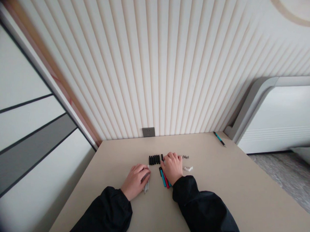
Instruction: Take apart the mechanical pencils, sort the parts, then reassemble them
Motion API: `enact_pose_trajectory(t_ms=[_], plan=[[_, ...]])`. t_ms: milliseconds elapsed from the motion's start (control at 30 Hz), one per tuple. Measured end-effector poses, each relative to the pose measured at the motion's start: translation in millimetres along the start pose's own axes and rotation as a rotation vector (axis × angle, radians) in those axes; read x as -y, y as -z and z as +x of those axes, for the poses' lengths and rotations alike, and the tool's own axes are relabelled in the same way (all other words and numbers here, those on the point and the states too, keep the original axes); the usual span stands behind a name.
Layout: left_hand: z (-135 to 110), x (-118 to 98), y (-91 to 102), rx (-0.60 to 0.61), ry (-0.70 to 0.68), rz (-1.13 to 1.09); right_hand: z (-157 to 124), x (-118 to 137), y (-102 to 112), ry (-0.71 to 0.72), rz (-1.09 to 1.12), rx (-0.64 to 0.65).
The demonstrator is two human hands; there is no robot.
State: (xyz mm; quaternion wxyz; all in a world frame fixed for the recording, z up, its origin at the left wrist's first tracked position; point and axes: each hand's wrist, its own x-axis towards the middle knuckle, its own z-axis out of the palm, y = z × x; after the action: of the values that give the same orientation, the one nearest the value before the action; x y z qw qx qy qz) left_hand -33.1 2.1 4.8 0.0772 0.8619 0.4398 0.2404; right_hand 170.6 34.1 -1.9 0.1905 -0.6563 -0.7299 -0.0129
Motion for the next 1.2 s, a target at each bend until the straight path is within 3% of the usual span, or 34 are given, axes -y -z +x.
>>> enact_pose_trajectory(t_ms=[500, 600, 667, 833, 1000, 1200], plan=[[-0.3, 2.1, -2.8, 0.002, 0.01, -0.023, 3.2, 0.3, -4.3, -0.087, 0.071, -0.063], [-0.4, 3.2, -3.0, -0.022, 0.014, -0.041, 0.5, -2.9, -1.1, -0.077, 0.245, -0.126], [-0.3, 3.0, -2.6, -0.05, 0.018, -0.072, -4.1, -3.6, 2.2, -0.029, 0.474, -0.124], [-1.9, -2.0, -2.1, -0.177, 0.011, -0.206, -22.6, 4.8, 9.3, 0.041, 0.977, 0.023], [-3.9, -9.3, -3.8, -0.245, 0.03, -0.354, -32.6, 17.8, 12.8, 0.117, 1.096, 0.055], [-2.3, -15.0, -2.3, -0.231, 0.054, -0.458, -36.3, 23.1, 14.0, 0.163, 1.061, 0.056]])
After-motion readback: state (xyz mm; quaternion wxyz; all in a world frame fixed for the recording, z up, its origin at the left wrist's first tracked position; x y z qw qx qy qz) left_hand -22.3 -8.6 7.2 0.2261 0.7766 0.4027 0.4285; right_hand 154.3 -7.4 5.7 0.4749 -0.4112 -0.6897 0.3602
